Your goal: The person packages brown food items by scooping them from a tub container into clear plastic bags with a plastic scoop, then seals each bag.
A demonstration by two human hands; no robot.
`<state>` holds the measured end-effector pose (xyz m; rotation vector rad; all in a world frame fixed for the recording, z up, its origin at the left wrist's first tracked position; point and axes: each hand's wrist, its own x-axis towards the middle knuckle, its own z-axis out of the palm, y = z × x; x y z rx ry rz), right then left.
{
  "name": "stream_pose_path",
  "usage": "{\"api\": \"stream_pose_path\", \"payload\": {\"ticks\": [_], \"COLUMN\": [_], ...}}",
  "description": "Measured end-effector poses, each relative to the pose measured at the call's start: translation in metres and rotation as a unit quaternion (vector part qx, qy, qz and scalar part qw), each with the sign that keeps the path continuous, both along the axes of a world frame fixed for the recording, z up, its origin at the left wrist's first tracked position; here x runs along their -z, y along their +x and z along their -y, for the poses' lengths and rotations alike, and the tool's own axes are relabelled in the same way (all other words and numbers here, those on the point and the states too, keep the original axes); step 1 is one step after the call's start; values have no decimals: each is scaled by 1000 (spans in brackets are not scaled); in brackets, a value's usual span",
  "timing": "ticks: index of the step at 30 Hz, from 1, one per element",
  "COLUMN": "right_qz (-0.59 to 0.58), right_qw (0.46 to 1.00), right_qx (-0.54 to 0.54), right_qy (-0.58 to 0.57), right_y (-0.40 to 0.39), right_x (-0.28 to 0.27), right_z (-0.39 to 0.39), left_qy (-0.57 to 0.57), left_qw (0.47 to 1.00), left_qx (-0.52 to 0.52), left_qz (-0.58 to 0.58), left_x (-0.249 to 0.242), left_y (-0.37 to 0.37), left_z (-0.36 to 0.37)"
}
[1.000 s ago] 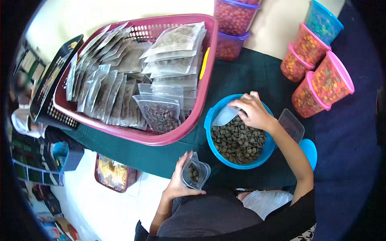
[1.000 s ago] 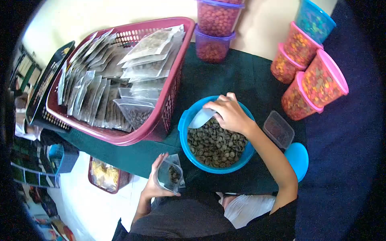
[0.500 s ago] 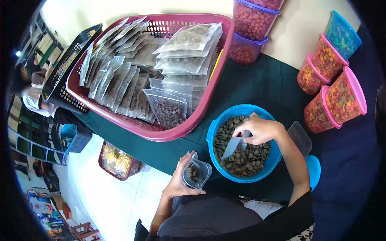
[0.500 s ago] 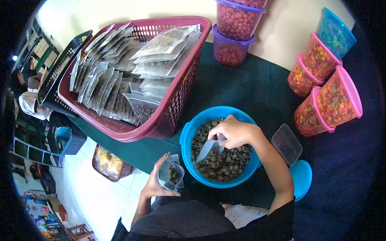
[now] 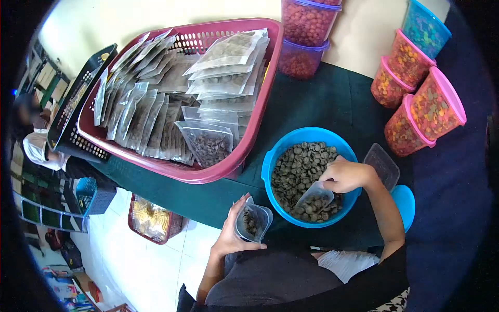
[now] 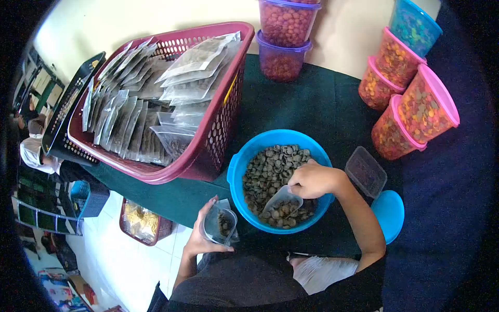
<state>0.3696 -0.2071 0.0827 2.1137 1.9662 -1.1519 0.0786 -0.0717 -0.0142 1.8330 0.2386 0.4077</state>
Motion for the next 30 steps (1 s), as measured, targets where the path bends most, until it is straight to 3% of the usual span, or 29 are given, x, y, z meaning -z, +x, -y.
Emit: {"api": "stream_pose_path", "payload": {"ticks": [3, 8, 10, 12, 14, 18, 20, 28, 30], "right_qz": [-26, -32, -39, -37, -76, -46, -13, 78, 159], "right_qw": [997, 973, 939, 941, 911, 883, 884, 864, 864], "right_qx": [42, 135, 195, 228, 345, 406, 408, 450, 429], "right_qy": [55, 187, 280, 248, 212, 229, 230, 212, 211], "right_y": [-3, -10, -15, -21, -30, -53, -62, -124, -144], "right_x": [16, 25, 24, 12, 5, -9, -13, -33, -38], "right_z": [10, 23, 23, 20, 19, 14, 13, 10, 7], "left_qy": [-74, 18, 16, 91, 84, 100, 57, 100, 100], "left_qw": [997, 999, 998, 994, 993, 983, 984, 975, 971], "left_qx": [-11, 35, 53, 59, 74, 141, 148, 183, 199], "left_qz": [22, -8, 0, 14, 24, 64, 82, 82, 83], "left_x": [0, 3, 5, 6, 10, 20, 24, 22, 20], "left_y": [1, 2, 2, 4, 8, 15, 16, 19, 20], "left_z": [1, -11, -16, -23, -29, -38, -39, -43, -45]}}
